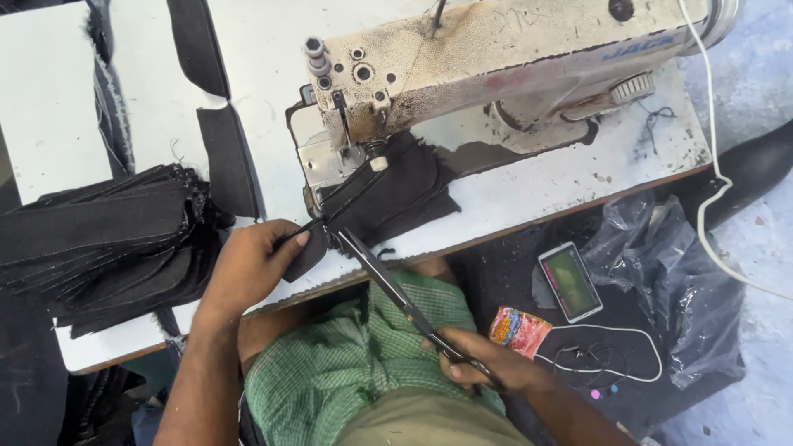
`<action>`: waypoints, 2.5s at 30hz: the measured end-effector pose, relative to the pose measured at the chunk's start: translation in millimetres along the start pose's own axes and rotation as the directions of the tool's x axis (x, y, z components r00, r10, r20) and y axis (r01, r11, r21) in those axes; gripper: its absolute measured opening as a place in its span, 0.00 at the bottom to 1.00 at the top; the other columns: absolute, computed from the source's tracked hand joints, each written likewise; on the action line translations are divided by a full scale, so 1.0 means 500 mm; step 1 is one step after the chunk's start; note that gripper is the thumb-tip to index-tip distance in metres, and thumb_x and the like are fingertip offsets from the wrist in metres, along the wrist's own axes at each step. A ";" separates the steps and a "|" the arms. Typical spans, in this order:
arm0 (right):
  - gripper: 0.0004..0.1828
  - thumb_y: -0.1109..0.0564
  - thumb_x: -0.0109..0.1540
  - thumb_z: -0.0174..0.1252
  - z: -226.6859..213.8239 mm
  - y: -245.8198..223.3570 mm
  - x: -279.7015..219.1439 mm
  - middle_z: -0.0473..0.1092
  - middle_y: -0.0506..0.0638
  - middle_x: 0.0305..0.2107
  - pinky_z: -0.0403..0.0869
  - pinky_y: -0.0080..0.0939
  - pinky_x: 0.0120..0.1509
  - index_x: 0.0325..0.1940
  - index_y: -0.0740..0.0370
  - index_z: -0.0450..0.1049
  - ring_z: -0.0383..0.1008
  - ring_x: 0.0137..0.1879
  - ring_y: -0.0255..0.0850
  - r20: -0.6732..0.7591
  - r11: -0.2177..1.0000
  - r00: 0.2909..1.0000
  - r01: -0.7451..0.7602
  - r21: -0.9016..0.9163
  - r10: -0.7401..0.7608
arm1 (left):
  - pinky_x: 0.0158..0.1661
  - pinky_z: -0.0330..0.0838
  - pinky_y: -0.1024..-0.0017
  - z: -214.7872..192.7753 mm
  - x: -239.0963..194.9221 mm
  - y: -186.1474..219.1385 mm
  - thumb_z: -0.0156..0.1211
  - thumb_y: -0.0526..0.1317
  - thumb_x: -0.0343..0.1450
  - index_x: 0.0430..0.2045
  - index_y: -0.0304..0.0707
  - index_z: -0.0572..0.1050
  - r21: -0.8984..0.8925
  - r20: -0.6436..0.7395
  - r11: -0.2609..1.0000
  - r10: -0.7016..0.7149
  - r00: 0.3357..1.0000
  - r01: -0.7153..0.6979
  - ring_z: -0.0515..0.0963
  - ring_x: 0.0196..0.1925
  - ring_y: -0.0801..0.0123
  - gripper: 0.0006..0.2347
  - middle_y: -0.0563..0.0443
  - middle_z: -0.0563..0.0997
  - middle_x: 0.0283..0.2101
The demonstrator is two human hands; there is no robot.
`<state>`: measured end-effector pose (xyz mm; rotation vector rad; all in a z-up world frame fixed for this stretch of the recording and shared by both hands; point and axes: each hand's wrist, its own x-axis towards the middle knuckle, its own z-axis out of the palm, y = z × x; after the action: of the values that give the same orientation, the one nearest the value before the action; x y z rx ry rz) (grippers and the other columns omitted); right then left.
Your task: Cutting black fabric strips with scissors and bundling them together.
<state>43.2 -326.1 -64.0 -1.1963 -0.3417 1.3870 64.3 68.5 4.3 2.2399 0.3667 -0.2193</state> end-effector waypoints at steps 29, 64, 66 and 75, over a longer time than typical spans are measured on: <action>0.35 0.63 0.59 0.69 0.117 -0.108 0.188 0.71 0.49 0.45 0.74 0.36 0.55 0.65 0.68 0.60 0.72 0.52 0.34 -0.330 0.930 0.874 0.365 -0.039 -0.357 | 0.44 0.68 0.54 0.009 -0.139 0.105 0.62 0.53 0.69 0.30 0.44 0.82 0.228 0.391 0.974 -0.094 0.916 0.003 0.84 0.24 0.52 0.13 0.43 0.81 0.18; 0.43 0.46 0.59 0.67 0.003 0.008 0.024 0.62 0.40 0.27 0.66 0.30 0.33 0.71 0.66 0.58 0.63 0.29 0.29 -0.182 0.988 0.972 0.156 0.012 -0.151 | 0.28 0.74 0.67 -0.004 -0.017 0.024 0.63 0.43 0.71 0.36 0.34 0.82 -0.071 -0.109 0.995 -0.071 0.992 0.063 0.83 0.23 0.66 0.11 0.43 0.83 0.22; 0.43 0.39 0.64 0.61 0.008 0.003 0.022 0.63 0.41 0.29 0.66 0.31 0.34 0.73 0.66 0.56 0.64 0.30 0.29 -0.020 0.993 0.999 0.034 0.111 -0.032 | 0.28 0.74 0.66 -0.005 -0.021 0.030 0.63 0.43 0.71 0.38 0.35 0.82 -0.056 -0.106 0.995 -0.092 0.990 0.087 0.84 0.23 0.63 0.11 0.42 0.83 0.22; 0.33 0.50 0.62 0.64 0.025 -0.076 0.096 0.63 0.45 0.22 0.65 0.32 0.26 0.66 0.67 0.64 0.62 0.22 0.32 -0.218 0.989 0.970 -0.131 -0.074 0.112 | 0.32 0.76 0.63 -0.001 -0.056 0.017 0.63 0.40 0.71 0.38 0.35 0.83 0.038 -0.147 0.999 0.027 0.989 -0.021 0.85 0.30 0.54 0.08 0.38 0.83 0.26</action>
<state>66.3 -270.0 -50.0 -1.4455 -0.1820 1.3434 40.9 58.5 18.5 2.3018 0.4170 -0.0481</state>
